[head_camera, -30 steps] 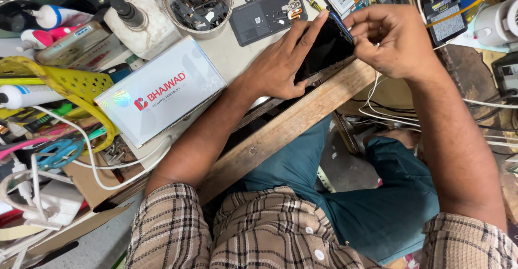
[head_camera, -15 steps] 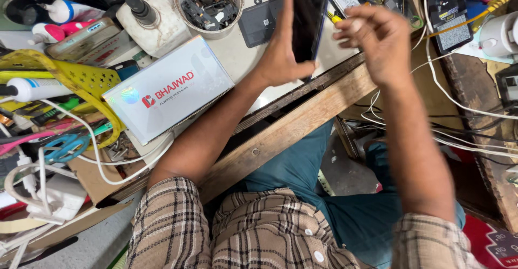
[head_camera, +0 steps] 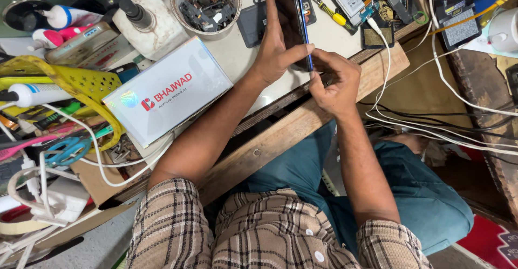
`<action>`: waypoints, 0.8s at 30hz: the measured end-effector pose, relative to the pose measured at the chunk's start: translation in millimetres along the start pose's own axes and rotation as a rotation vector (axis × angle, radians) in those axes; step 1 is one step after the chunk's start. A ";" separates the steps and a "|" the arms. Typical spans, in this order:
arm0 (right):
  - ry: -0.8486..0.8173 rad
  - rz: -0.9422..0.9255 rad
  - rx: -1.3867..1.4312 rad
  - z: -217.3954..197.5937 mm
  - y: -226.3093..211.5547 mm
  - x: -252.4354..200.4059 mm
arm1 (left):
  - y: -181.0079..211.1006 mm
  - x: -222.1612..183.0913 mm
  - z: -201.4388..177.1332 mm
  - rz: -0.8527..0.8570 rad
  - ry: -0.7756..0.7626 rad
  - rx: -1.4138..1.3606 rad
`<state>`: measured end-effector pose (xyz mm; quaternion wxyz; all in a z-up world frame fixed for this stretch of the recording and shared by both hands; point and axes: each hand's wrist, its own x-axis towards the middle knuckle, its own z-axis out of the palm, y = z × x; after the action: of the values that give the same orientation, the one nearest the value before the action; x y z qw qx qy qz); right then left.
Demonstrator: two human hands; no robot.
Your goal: The person uses a screwdriver to remove screws from the back of a smartphone, then separates the back cover to reveal the internal components. The person continues to manipulate the phone's internal parts and battery.
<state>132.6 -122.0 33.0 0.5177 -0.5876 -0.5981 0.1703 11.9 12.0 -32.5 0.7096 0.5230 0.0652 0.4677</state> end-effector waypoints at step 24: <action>0.167 -0.308 -0.449 17.7 -17.1 -9.6 | 12.8 -5.4 -5.1 -0.074 -0.160 -0.028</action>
<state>107.0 -127.6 35.6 0.4418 -0.6018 -0.6584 -0.0960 -1.7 11.7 -26.6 0.7366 0.5458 0.0211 0.3988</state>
